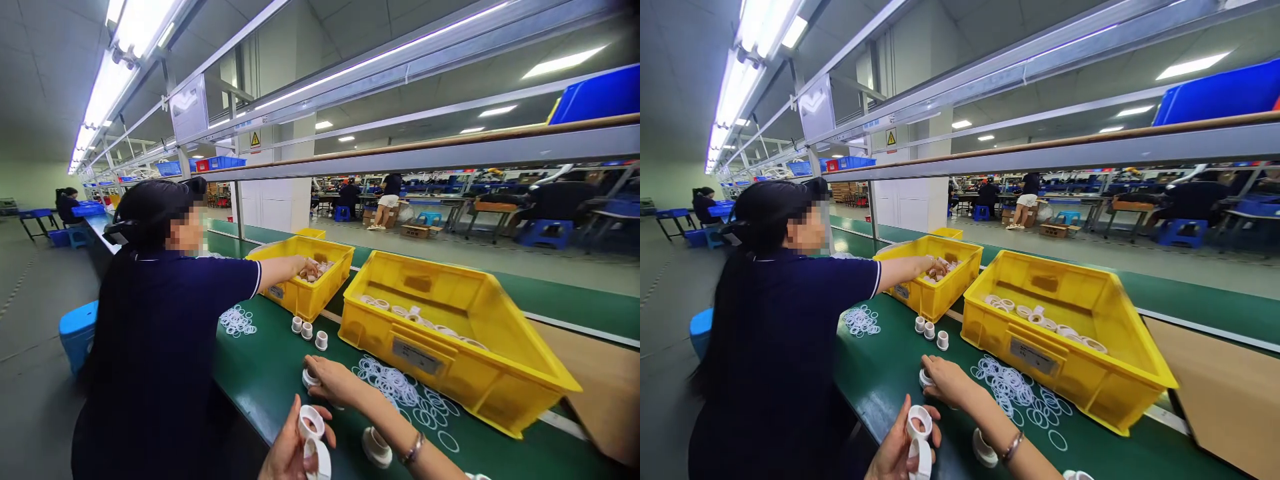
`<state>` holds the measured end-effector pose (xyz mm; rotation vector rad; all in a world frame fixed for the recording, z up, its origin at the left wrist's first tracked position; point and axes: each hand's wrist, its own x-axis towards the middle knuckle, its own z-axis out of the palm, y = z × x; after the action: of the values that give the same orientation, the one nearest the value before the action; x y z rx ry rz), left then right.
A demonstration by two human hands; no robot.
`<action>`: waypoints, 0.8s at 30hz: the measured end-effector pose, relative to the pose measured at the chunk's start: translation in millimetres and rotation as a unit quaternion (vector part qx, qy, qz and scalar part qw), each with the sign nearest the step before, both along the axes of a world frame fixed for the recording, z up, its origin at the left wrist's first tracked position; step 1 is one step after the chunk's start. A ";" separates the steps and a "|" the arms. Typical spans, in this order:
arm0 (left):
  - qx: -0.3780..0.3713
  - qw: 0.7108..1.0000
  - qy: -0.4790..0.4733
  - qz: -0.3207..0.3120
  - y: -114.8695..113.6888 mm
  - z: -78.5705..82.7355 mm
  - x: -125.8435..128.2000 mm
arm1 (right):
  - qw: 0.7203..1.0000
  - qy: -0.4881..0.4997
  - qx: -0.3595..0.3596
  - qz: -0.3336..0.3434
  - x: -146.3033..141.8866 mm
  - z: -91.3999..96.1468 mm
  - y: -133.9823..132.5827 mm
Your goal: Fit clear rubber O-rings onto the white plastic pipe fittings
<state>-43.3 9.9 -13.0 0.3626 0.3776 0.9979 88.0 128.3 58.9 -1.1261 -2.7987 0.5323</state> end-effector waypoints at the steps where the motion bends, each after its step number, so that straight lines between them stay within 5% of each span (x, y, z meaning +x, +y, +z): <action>1: 0.002 1.000 -0.001 0.000 0.1 -1.6 0.4 | 1.000 0.008 -0.002 0.003 5.3 -0.7 -2.7; 8: -0.035 0.996 0.069 -0.048 4.7 -8.9 3.3 | 0.994 0.111 0.005 -0.012 19.4 28.2 -43.5; 14: -0.086 0.984 0.150 -0.052 3.5 -10.1 6.3 | 0.997 -0.035 0.000 0.075 12.6 49.3 -71.1; 18: 0.019 0.991 0.117 -0.069 7.7 -13.2 3.6 | 0.986 0.093 -0.093 0.103 26.0 52.2 -40.8; 24: 0.110 0.987 0.096 -0.071 19.3 -30.8 0.5 | 0.969 0.194 0.040 -0.148 41.0 30.0 46.2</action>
<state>-42.8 29.2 -43.9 0.6800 0.4092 0.8684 129.0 174.5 88.9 -1.2372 -2.2522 0.5363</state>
